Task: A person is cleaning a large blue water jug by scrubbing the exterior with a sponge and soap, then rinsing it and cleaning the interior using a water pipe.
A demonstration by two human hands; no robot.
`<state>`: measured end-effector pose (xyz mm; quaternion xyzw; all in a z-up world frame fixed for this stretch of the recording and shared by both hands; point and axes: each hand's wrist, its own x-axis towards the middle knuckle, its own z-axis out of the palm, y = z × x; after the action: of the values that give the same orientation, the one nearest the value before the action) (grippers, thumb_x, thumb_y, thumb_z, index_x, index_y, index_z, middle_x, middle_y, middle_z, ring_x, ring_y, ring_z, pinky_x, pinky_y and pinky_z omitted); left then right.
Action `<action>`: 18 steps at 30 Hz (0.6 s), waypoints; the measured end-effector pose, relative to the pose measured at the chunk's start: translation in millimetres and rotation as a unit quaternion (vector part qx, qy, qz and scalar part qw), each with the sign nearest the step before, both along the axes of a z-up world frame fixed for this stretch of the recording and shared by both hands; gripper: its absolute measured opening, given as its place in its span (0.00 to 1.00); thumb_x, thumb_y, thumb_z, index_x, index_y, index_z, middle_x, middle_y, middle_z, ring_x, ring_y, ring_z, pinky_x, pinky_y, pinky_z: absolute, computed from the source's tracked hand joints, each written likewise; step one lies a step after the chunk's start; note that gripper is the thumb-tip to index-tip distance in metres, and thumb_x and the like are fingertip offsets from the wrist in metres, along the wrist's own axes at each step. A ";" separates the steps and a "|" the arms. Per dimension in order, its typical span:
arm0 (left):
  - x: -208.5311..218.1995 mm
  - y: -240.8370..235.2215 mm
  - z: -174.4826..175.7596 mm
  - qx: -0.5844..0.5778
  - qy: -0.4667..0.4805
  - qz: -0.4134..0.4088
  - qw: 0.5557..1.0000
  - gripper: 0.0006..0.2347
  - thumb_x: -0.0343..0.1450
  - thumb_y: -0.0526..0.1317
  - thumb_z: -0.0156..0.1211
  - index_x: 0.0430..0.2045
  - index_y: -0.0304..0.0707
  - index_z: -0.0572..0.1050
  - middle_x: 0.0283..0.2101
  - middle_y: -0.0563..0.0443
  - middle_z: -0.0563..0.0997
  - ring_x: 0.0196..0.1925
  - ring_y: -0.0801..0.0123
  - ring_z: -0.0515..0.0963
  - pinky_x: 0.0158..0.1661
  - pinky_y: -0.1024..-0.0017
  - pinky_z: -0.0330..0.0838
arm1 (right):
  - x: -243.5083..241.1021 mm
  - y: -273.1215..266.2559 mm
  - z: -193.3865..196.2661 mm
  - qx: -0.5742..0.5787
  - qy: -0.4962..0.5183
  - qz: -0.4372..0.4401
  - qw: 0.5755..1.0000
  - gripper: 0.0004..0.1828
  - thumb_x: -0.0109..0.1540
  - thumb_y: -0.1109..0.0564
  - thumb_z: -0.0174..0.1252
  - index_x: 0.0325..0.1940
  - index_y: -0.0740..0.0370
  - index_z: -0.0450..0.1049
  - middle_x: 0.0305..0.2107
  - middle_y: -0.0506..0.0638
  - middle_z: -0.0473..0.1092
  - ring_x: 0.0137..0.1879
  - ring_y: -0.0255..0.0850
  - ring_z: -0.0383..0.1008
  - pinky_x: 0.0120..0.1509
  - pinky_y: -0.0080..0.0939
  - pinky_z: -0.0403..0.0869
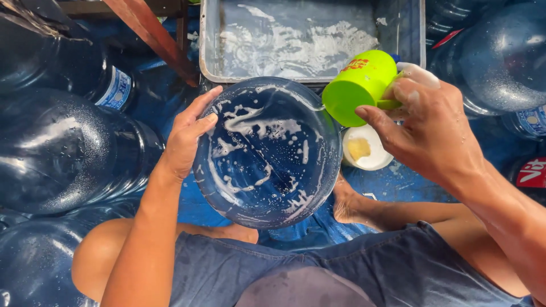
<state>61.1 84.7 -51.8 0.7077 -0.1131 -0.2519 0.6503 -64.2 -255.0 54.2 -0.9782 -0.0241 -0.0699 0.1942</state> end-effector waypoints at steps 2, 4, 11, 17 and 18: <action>0.1 0.7 1.1 -0.013 0.011 0.005 1.000 0.28 0.69 0.47 0.50 0.66 0.41 0.66 0.68 0.47 0.70 0.70 0.60 0.70 0.66 0.59 0.64 | -0.2 2.1 1.9 0.001 -0.008 0.011 1.000 0.21 0.67 0.56 0.69 0.28 0.70 0.68 0.32 0.59 0.68 0.30 0.49 0.68 0.30 0.47 0.66; 0.8 1.4 -0.6 -0.026 0.021 0.009 0.999 0.28 0.68 0.46 0.51 0.66 0.40 0.66 0.68 0.45 0.71 0.69 0.59 0.71 0.67 0.61 0.65 | -1.2 2.8 2.8 0.002 -0.017 0.021 1.000 0.20 0.67 0.57 0.69 0.28 0.70 0.68 0.32 0.59 0.67 0.31 0.49 0.67 0.31 0.47 0.65; 0.2 3.0 -3.0 -0.022 0.037 0.044 0.998 0.26 0.69 0.43 0.49 0.65 0.41 0.66 0.66 0.48 0.72 0.67 0.62 0.72 0.66 0.64 0.66 | -4.6 2.1 -1.0 -0.017 -0.047 0.044 0.998 0.19 0.68 0.55 0.69 0.31 0.70 0.70 0.34 0.62 0.68 0.42 0.53 0.73 0.37 0.49 0.69; -1.1 2.2 -4.3 -0.006 0.012 0.050 0.999 0.26 0.70 0.45 0.47 0.66 0.41 0.64 0.68 0.46 0.70 0.71 0.60 0.68 0.69 0.61 0.61 | -9.3 4.4 -2.5 -0.027 -0.110 0.086 0.990 0.20 0.70 0.56 0.70 0.34 0.69 0.68 0.35 0.62 0.67 0.53 0.62 0.75 0.46 0.53 0.73; -1.6 1.8 -2.5 -0.004 0.017 0.052 0.998 0.26 0.70 0.45 0.46 0.66 0.40 0.63 0.69 0.45 0.69 0.71 0.59 0.68 0.68 0.60 0.62 | -9.7 5.4 -2.6 -0.034 -0.121 0.091 0.988 0.21 0.70 0.56 0.70 0.33 0.69 0.66 0.37 0.62 0.66 0.55 0.65 0.75 0.47 0.54 0.75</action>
<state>59.5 86.5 -54.3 0.7054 -0.0661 -0.2295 0.6674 -74.0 -249.6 51.6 -0.9624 -0.1382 -0.1685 0.1619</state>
